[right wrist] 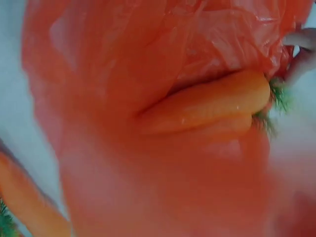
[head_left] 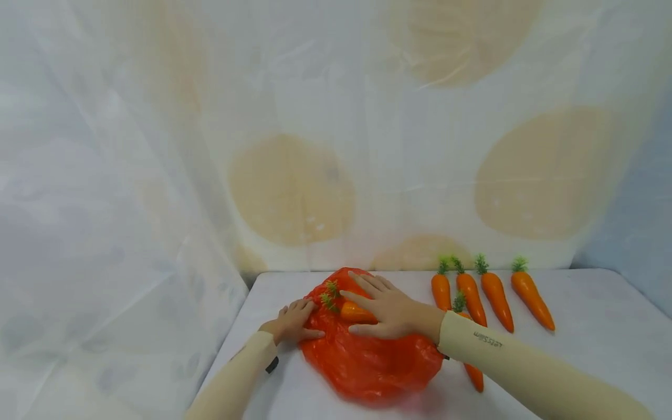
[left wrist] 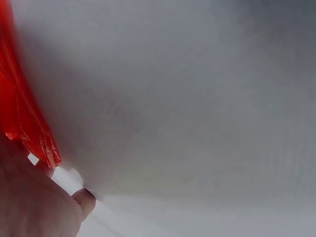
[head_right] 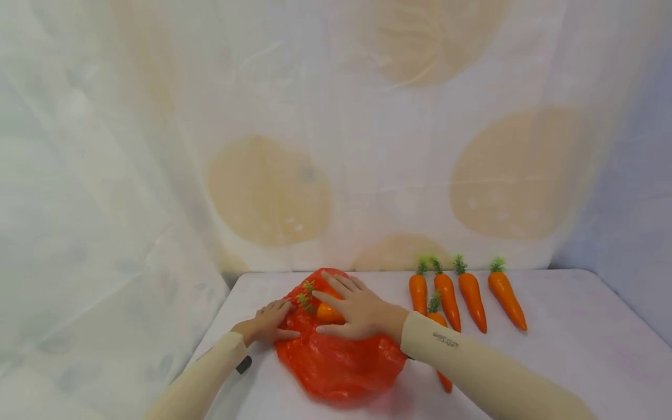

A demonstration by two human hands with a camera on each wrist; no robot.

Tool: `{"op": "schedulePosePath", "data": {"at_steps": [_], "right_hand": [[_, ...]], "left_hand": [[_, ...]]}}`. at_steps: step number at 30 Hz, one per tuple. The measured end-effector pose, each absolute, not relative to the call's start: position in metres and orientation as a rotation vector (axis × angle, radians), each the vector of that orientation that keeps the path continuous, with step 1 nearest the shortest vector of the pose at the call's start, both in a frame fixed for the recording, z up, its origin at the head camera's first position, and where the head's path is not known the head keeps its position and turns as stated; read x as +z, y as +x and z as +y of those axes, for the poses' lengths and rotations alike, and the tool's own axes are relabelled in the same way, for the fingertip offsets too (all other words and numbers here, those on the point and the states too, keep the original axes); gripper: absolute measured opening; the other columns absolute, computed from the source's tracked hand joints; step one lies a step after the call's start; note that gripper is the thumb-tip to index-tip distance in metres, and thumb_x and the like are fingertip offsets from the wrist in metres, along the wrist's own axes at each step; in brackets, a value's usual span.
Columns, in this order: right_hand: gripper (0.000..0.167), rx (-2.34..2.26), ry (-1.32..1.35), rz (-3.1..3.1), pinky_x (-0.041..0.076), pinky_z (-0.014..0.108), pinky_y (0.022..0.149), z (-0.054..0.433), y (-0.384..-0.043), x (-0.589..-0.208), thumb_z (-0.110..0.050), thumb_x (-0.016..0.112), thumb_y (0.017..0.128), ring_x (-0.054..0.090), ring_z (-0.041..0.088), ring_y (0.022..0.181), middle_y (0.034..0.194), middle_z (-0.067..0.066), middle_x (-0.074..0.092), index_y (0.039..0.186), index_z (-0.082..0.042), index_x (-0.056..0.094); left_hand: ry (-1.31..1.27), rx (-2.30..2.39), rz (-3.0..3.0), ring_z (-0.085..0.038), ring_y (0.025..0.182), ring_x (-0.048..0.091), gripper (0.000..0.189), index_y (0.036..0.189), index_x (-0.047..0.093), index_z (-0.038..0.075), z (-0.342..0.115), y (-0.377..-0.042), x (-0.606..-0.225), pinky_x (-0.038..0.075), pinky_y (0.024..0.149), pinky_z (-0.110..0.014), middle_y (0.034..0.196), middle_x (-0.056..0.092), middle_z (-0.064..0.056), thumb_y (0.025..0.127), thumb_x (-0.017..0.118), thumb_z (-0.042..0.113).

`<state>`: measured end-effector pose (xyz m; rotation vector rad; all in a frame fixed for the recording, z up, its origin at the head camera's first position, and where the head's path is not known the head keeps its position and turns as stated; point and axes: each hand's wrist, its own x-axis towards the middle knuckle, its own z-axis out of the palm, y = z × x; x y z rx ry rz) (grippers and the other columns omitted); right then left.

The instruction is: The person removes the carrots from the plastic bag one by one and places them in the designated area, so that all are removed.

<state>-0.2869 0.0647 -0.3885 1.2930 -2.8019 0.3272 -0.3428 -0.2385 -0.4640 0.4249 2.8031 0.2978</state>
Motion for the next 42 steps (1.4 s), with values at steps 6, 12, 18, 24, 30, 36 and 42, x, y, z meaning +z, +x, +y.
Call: {"op": "schedulePosePath", "data": {"at_steps": [6,12,18,24,30,36,42], "right_hand": [[0.078,0.277,1.358,-2.830,0.014,0.059,0.122,0.052,-0.296,-0.406,-0.078,0.025,0.092,0.007,0.031,0.154,0.168,0.004,-0.002,0.158,-0.037,0.017],[0.081,0.345,1.368,-2.884,0.015,0.061,0.120,0.048,-0.303,-0.418,-0.077,0.029,0.092,0.008,0.033,0.154,0.168,0.006,0.000,0.158,-0.031,0.021],[0.085,0.363,1.284,-2.890,0.014,0.062,0.120,0.051,-0.314,-0.424,-0.079,0.032,0.090,0.009,0.032,0.154,0.168,0.005,-0.001,0.158,-0.030,0.019],[0.090,0.413,1.268,-2.911,0.015,0.065,0.119,0.053,-0.319,-0.431,-0.081,0.038,0.086,0.010,0.033,0.154,0.168,0.005,-0.001,0.159,-0.030,0.018],[0.098,0.504,1.303,-2.895,0.018,0.069,0.115,0.059,-0.321,-0.440,-0.075,0.058,0.081,0.016,0.039,0.151,0.168,0.007,-0.001,0.158,-0.027,0.021],[0.097,0.436,1.294,-2.884,0.017,0.067,0.117,0.062,-0.329,-0.449,-0.080,0.049,0.082,0.014,0.037,0.152,0.168,0.006,-0.003,0.159,-0.030,0.017],[0.092,0.415,1.272,-2.876,0.016,0.065,0.118,0.063,-0.339,-0.454,-0.080,0.041,0.086,0.012,0.035,0.153,0.168,0.007,-0.001,0.159,-0.030,0.017]], "left_hand": [[0.436,0.303,2.809,-0.038,0.142,0.029,0.082,0.144,0.042,0.020,-0.238,-0.345,-0.466,0.021,0.116,-0.068,0.156,0.035,-0.011,0.081,0.069,0.063],[0.424,0.308,2.815,-0.038,0.143,0.029,0.083,0.144,0.042,0.021,-0.240,-0.347,-0.468,0.020,0.116,-0.068,0.156,0.035,-0.011,0.079,0.069,0.065],[0.390,0.322,2.817,-0.038,0.143,0.028,0.083,0.145,0.042,0.021,-0.243,-0.345,-0.467,0.019,0.116,-0.067,0.157,0.034,-0.011,0.079,0.070,0.064],[0.408,0.321,2.817,-0.037,0.142,0.029,0.082,0.143,0.042,0.022,-0.243,-0.346,-0.471,0.020,0.116,-0.068,0.155,0.036,-0.010,0.079,0.069,0.065],[0.448,0.305,2.828,-0.036,0.141,0.032,0.079,0.139,0.044,0.023,-0.237,-0.347,-0.474,0.023,0.115,-0.068,0.153,0.038,-0.009,0.078,0.068,0.067],[0.430,0.316,2.808,-0.037,0.141,0.031,0.077,0.139,0.044,0.023,-0.235,-0.348,-0.471,0.021,0.115,-0.068,0.153,0.038,-0.010,0.079,0.069,0.065],[0.436,0.317,2.822,-0.036,0.140,0.031,0.080,0.141,0.043,0.022,-0.238,-0.348,-0.470,0.022,0.115,-0.066,0.153,0.038,-0.010,0.079,0.068,0.066]]}}
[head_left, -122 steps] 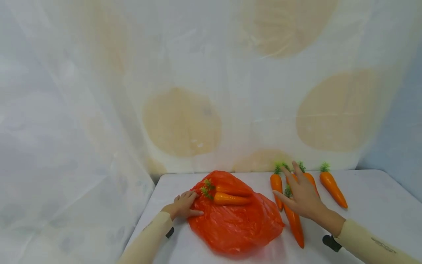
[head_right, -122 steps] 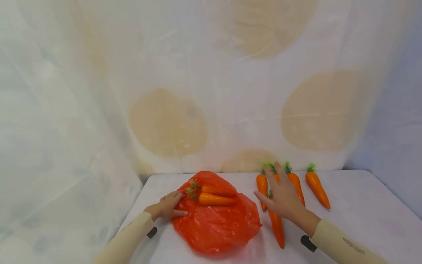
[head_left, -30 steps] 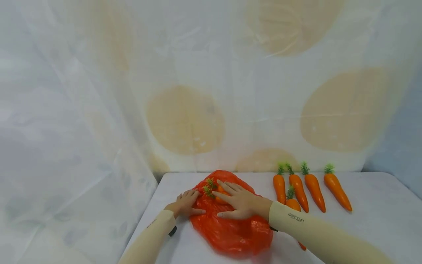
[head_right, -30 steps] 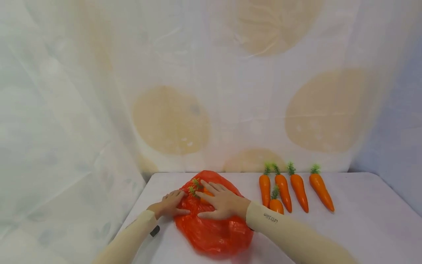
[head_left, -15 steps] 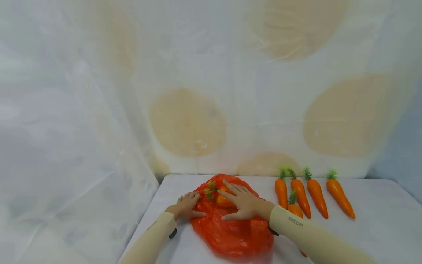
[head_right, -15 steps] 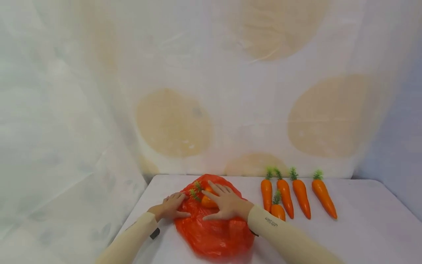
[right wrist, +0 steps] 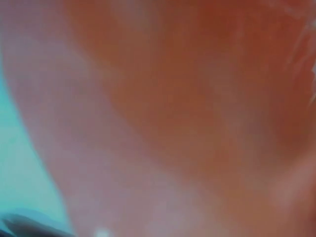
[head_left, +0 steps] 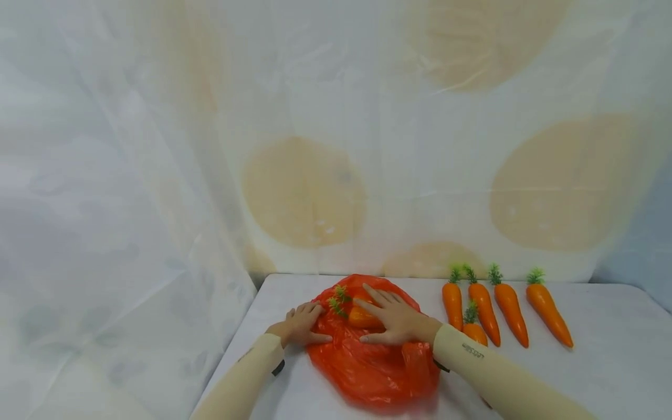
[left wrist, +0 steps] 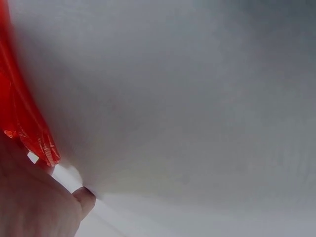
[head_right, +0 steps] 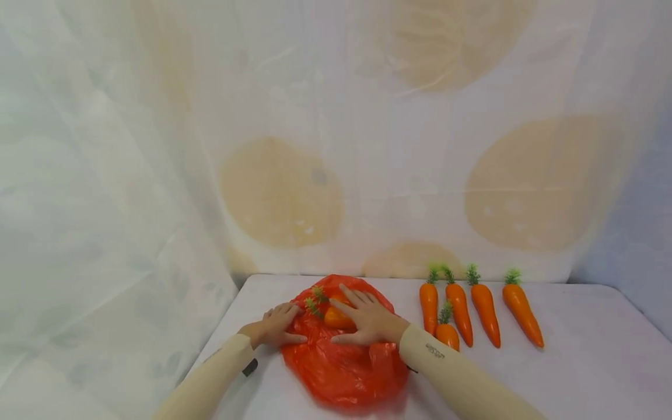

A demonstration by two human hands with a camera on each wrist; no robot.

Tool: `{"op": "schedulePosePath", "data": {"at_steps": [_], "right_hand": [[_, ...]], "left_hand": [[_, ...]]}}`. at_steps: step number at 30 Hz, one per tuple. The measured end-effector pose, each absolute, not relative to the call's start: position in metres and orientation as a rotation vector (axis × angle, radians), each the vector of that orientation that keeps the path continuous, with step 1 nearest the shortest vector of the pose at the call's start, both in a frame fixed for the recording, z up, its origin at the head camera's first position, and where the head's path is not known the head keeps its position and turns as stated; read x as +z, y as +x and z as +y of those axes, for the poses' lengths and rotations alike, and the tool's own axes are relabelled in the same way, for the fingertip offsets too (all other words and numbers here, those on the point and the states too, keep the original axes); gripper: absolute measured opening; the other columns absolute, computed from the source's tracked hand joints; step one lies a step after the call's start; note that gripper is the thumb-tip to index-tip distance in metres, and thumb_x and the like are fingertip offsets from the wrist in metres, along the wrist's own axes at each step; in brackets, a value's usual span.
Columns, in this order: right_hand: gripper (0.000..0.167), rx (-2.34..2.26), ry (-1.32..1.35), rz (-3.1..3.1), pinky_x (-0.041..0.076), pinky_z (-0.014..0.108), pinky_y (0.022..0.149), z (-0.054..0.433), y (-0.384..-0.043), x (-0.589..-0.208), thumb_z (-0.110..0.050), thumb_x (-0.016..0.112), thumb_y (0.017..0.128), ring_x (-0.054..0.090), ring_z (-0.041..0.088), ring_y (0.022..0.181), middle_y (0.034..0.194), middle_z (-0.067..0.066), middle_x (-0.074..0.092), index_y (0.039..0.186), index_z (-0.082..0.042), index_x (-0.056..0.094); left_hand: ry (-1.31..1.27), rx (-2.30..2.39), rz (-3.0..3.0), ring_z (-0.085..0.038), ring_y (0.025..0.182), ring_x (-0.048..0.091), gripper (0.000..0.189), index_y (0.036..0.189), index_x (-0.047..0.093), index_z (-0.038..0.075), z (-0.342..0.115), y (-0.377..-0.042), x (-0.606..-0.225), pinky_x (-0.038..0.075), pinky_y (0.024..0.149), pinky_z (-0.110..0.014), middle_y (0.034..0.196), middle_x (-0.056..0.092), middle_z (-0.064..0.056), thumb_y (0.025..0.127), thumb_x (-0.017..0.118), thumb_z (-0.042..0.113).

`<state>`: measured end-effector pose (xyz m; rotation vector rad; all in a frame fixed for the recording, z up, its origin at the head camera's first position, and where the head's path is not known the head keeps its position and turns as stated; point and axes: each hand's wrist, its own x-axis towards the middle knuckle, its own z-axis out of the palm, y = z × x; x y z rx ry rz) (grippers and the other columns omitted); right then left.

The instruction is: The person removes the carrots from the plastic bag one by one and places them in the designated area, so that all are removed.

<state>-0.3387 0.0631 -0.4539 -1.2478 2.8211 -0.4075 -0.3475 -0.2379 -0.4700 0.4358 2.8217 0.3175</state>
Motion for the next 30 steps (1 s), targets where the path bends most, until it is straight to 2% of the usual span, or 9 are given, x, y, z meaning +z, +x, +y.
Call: {"op": "schedulePosePath", "data": {"at_steps": [11,17,24,30], "right_hand": [[0.096,-0.369,-1.218,2.824,0.016,0.064,0.119,0.064,-0.342,-0.460,-0.083,0.044,0.083,0.013,0.036,0.153,0.168,0.006,0.001,0.159,-0.031,0.018],[0.092,-0.403,-1.222,2.777,0.015,0.064,0.119,0.061,-0.338,-0.465,-0.081,0.043,0.084,0.010,0.037,0.153,0.168,0.005,-0.001,0.158,-0.033,0.018],[0.085,-0.407,-1.311,2.783,0.015,0.062,0.120,0.054,-0.335,-0.469,-0.079,0.034,0.089,0.004,0.035,0.154,0.168,0.006,-0.001,0.158,-0.034,0.016],[0.083,-0.398,-1.311,2.712,0.012,0.064,0.120,0.045,-0.326,-0.471,-0.079,0.033,0.090,0.002,0.034,0.154,0.168,0.004,-0.001,0.158,-0.035,0.015]], "left_hand": [[0.404,0.300,2.811,-0.037,0.142,0.029,0.080,0.141,0.043,0.022,-0.235,-0.346,-0.468,0.020,0.116,-0.067,0.155,0.036,-0.010,0.079,0.068,0.066],[0.395,0.292,2.805,-0.036,0.142,0.030,0.081,0.143,0.042,0.022,-0.235,-0.344,-0.466,0.021,0.117,-0.066,0.154,0.037,-0.009,0.079,0.068,0.066],[0.429,0.309,2.819,-0.035,0.141,0.031,0.080,0.142,0.041,0.022,-0.236,-0.342,-0.468,0.022,0.116,-0.065,0.152,0.037,-0.008,0.080,0.068,0.066],[0.434,0.316,2.823,-0.035,0.141,0.031,0.079,0.141,0.042,0.023,-0.237,-0.343,-0.466,0.022,0.117,-0.065,0.152,0.038,-0.008,0.080,0.069,0.065]]}}
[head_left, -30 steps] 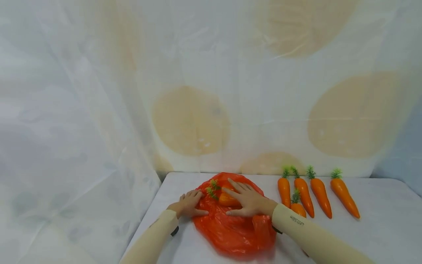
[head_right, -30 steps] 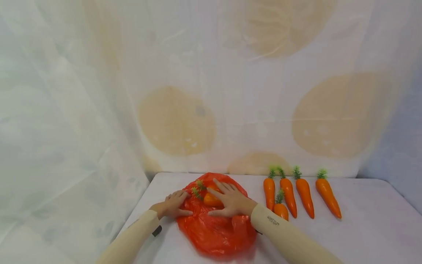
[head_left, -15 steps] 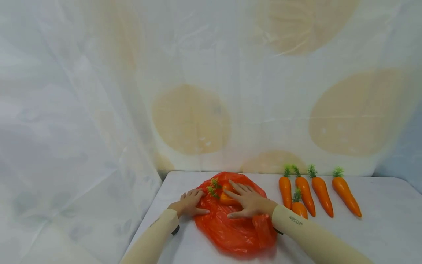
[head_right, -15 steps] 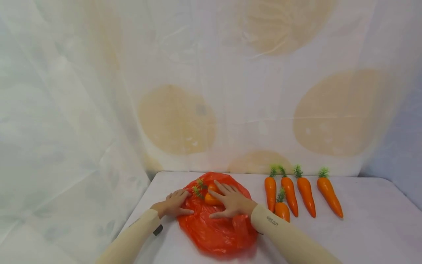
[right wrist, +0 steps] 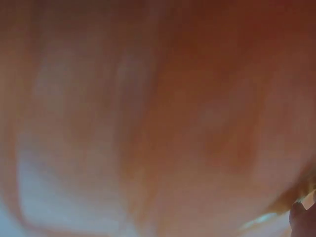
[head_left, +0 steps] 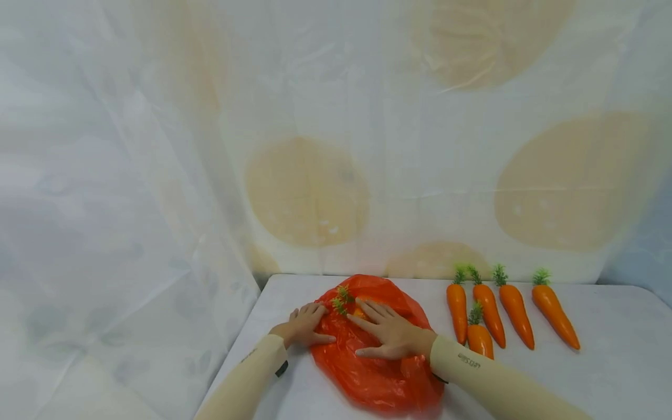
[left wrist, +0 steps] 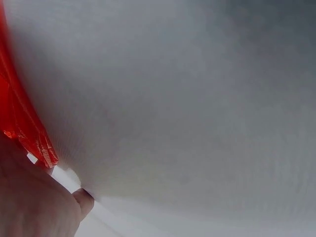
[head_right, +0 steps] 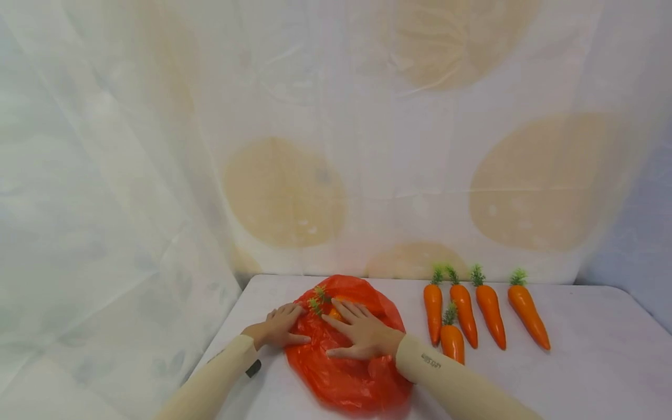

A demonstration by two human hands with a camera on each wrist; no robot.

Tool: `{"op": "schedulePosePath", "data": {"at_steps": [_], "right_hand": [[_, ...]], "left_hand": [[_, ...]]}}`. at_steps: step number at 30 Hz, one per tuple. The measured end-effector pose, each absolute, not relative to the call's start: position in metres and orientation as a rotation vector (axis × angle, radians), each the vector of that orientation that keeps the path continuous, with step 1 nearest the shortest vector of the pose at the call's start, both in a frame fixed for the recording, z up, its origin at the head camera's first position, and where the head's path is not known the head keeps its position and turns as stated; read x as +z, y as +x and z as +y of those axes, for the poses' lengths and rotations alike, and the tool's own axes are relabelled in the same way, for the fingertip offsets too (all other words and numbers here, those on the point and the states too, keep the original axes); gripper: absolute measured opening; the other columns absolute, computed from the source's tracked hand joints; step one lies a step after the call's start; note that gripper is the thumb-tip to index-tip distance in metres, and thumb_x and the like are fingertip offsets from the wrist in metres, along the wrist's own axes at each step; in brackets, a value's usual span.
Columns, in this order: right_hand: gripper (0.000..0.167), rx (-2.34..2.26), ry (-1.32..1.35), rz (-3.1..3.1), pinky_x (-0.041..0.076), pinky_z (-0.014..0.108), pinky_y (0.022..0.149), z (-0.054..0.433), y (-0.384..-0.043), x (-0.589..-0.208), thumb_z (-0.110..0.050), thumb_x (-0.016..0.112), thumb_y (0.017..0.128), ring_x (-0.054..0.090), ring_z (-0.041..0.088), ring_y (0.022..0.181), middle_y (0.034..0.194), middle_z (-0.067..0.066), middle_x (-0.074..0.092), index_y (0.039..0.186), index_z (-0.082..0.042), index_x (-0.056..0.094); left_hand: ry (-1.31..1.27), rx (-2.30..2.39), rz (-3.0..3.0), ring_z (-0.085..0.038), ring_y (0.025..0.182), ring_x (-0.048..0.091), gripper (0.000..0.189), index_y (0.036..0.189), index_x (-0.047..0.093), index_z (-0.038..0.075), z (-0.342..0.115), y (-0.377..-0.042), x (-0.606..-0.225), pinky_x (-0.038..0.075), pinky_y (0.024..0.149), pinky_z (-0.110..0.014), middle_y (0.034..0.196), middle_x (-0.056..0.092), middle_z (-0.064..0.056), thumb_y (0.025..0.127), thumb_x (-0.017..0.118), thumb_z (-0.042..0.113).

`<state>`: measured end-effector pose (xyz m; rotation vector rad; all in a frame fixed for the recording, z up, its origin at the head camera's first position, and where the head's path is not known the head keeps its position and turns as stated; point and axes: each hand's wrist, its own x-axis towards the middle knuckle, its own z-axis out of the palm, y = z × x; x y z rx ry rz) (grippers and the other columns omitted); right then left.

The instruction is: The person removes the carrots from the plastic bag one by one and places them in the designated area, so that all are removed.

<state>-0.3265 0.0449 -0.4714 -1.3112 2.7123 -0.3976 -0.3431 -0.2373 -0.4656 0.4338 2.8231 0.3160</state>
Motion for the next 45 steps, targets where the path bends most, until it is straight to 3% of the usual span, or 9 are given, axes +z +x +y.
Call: {"op": "schedulePosePath", "data": {"at_steps": [13,20,27,36,41,45], "right_hand": [[0.083,-0.628,-1.143,2.596,0.016,0.064,0.119,0.041,-0.312,-0.461,-0.074,0.041,0.091,0.012,0.032,0.153,0.167,-0.004,0.010,0.159,-0.035,0.013],[0.085,-0.762,-1.067,2.551,0.031,0.063,0.113,0.038,-0.309,-0.456,-0.072,0.048,0.089,0.027,0.027,0.147,0.163,-0.012,0.025,0.158,-0.031,0.019],[0.088,-0.750,-0.998,2.537,0.035,0.065,0.110,0.036,-0.308,-0.453,-0.070,0.062,0.082,0.032,0.031,0.145,0.160,-0.005,0.032,0.154,-0.029,0.033],[0.078,-0.773,-0.965,2.453,0.049,0.054,0.101,0.039,-0.305,-0.453,-0.043,0.079,0.081,0.045,0.021,0.123,0.142,-0.002,0.045,0.148,-0.039,0.038],[0.070,-0.886,-0.911,2.386,0.047,0.052,0.102,0.040,-0.307,-0.451,-0.030,0.077,0.085,0.048,0.016,0.114,0.135,-0.010,0.051,0.145,-0.033,0.043],[0.063,-0.966,-0.861,2.331,0.047,0.052,0.099,0.041,-0.306,-0.452,-0.023,0.072,0.089,0.049,0.018,0.111,0.128,-0.008,0.052,0.144,-0.033,0.043]], "left_hand": [[0.404,0.309,2.818,-0.034,0.143,0.029,0.083,0.144,0.041,0.026,-0.239,-0.345,-0.468,0.019,0.119,-0.064,0.156,0.035,-0.005,0.078,0.068,0.069],[0.403,0.326,2.810,-0.035,0.143,0.028,0.083,0.144,0.041,0.025,-0.240,-0.344,-0.466,0.018,0.119,-0.064,0.156,0.034,-0.005,0.078,0.068,0.068],[0.406,0.333,2.801,-0.035,0.143,0.028,0.083,0.143,0.042,0.024,-0.240,-0.345,-0.469,0.018,0.118,-0.065,0.156,0.035,-0.007,0.078,0.068,0.067],[0.430,0.325,2.815,-0.037,0.142,0.030,0.077,0.138,0.045,0.022,-0.238,-0.346,-0.469,0.020,0.117,-0.066,0.153,0.038,-0.009,0.079,0.070,0.064],[0.430,0.327,2.819,-0.036,0.141,0.031,0.077,0.139,0.044,0.022,-0.238,-0.346,-0.468,0.020,0.116,-0.066,0.152,0.038,-0.009,0.079,0.071,0.063],[0.423,0.331,2.812,-0.036,0.142,0.030,0.079,0.141,0.043,0.023,-0.238,-0.345,-0.469,0.020,0.117,-0.065,0.153,0.037,-0.009,0.079,0.070,0.064]]}}
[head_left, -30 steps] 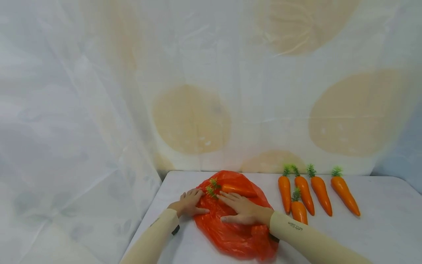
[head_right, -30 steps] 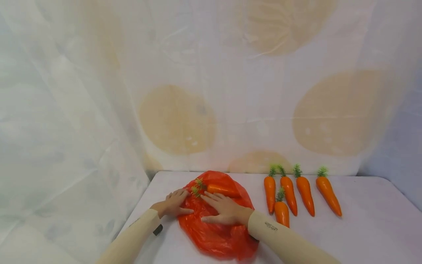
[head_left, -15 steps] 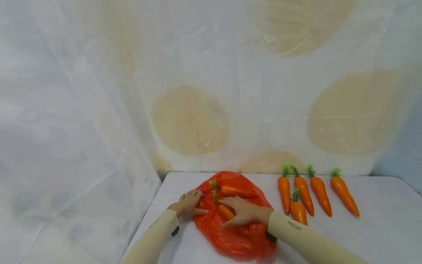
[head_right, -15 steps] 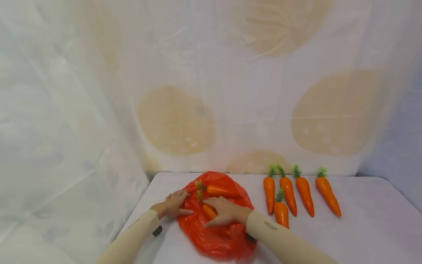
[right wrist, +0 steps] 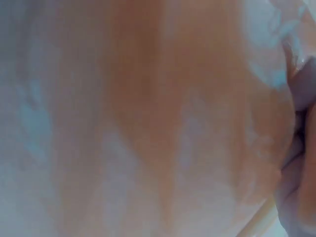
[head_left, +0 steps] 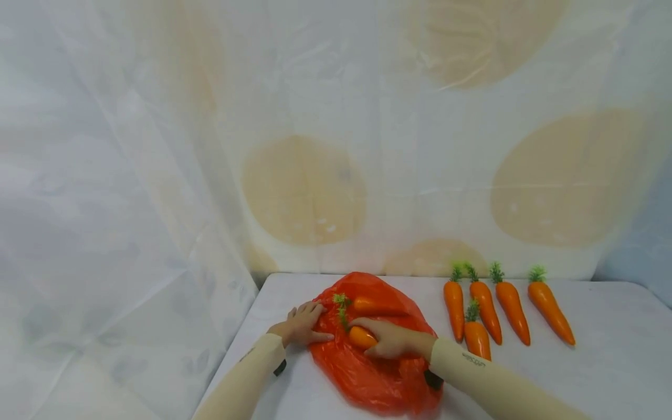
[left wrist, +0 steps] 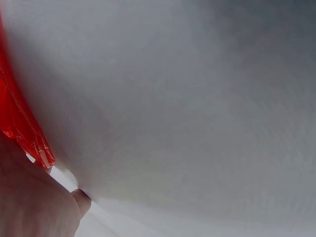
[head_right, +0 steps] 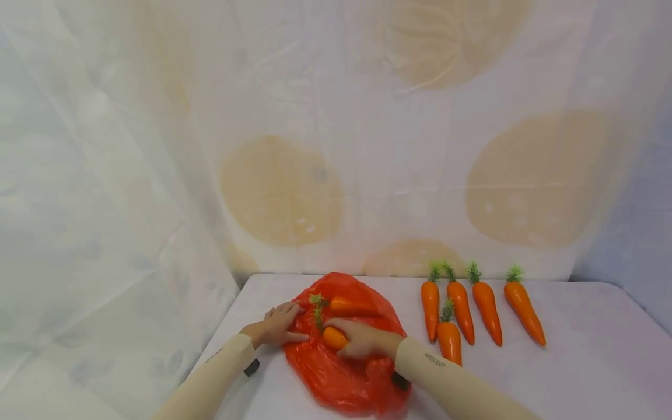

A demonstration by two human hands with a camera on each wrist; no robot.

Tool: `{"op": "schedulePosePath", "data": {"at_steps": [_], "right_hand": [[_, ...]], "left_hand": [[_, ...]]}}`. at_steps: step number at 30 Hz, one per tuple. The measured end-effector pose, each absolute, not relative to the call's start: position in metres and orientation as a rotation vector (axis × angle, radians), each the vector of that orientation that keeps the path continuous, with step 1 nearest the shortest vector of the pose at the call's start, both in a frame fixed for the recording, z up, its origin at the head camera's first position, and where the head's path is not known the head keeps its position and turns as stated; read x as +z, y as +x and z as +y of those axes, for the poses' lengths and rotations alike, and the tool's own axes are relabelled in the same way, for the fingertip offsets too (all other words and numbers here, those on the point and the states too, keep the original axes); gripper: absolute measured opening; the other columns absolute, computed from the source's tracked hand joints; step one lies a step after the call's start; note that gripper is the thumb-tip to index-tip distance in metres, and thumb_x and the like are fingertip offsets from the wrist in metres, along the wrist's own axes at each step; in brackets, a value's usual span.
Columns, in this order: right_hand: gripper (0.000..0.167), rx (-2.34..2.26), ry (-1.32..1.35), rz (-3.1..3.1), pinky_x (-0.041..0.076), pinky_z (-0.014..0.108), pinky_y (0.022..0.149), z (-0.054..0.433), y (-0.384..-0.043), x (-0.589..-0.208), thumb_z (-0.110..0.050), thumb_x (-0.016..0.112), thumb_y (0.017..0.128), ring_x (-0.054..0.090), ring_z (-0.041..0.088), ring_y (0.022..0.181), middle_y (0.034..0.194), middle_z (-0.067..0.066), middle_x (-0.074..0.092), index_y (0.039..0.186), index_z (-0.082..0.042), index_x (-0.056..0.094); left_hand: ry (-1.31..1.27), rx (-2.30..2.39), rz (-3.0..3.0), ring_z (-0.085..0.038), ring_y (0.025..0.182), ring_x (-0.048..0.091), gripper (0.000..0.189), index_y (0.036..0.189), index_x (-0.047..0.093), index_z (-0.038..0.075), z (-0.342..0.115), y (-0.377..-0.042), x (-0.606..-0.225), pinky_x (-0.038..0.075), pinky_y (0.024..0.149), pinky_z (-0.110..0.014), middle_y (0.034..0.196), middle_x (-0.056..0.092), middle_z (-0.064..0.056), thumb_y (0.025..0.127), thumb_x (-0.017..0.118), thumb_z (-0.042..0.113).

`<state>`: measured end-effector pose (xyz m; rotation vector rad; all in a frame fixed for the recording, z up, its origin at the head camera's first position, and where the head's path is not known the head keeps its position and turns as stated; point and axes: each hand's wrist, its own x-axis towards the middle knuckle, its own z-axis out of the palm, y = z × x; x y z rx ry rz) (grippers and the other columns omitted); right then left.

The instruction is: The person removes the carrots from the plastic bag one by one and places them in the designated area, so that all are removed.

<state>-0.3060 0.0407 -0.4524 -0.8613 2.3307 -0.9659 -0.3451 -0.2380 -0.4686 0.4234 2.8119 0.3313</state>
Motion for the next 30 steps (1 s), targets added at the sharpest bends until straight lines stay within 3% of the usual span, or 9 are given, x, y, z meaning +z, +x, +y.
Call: {"op": "schedulePosePath", "data": {"at_steps": [14,16,18,22,25,30], "right_hand": [[0.053,-1.238,-0.919,2.259,0.049,0.046,0.101,0.043,-0.293,-0.439,-0.033,0.065,0.096,0.047,0.019,0.119,0.132,-0.006,0.050,0.142,-0.038,0.039],[0.052,-1.262,-0.936,2.262,0.053,0.041,0.094,0.042,-0.291,-0.435,-0.034,0.063,0.097,0.053,0.018,0.109,0.129,-0.004,0.051,0.142,-0.037,0.038],[0.052,-1.284,-0.910,2.261,0.057,0.037,0.080,0.042,-0.290,-0.432,-0.038,0.062,0.097,0.059,0.017,0.088,0.120,0.000,0.056,0.142,-0.037,0.035],[0.054,-1.340,-0.819,2.230,0.051,0.030,0.053,0.045,-0.289,-0.423,-0.046,0.057,0.098,0.049,0.018,0.049,0.091,0.007,0.058,0.144,-0.036,0.030],[0.055,-1.371,-0.812,2.221,0.048,0.027,0.049,0.047,-0.288,-0.419,-0.045,0.052,0.101,0.046,0.017,0.048,0.081,0.011,0.054,0.148,-0.032,0.028],[0.052,-1.417,-0.839,2.250,0.048,0.027,0.047,0.049,-0.286,-0.414,-0.042,0.049,0.103,0.046,0.015,0.047,0.078,0.010,0.052,0.149,-0.031,0.027]], "left_hand": [[0.404,0.352,2.816,-0.034,0.141,0.031,0.077,0.140,0.044,0.027,-0.237,-0.339,-0.471,0.019,0.119,-0.064,0.153,0.038,-0.004,0.078,0.070,0.065],[0.406,0.353,2.814,-0.034,0.141,0.031,0.077,0.140,0.044,0.027,-0.237,-0.339,-0.469,0.019,0.119,-0.064,0.153,0.038,-0.004,0.079,0.070,0.065],[0.405,0.354,2.811,-0.033,0.141,0.031,0.077,0.140,0.043,0.027,-0.237,-0.340,-0.468,0.018,0.119,-0.063,0.154,0.038,-0.004,0.079,0.069,0.066],[0.408,0.354,2.809,-0.034,0.141,0.031,0.078,0.140,0.043,0.027,-0.239,-0.342,-0.468,0.019,0.118,-0.064,0.153,0.037,-0.004,0.078,0.069,0.067],[0.399,0.359,2.810,-0.034,0.142,0.030,0.080,0.141,0.043,0.028,-0.239,-0.344,-0.468,0.018,0.118,-0.064,0.154,0.037,-0.003,0.077,0.069,0.068],[0.389,0.366,2.804,-0.034,0.142,0.030,0.080,0.141,0.043,0.026,-0.239,-0.344,-0.469,0.017,0.119,-0.064,0.154,0.037,-0.004,0.078,0.069,0.067]]}}
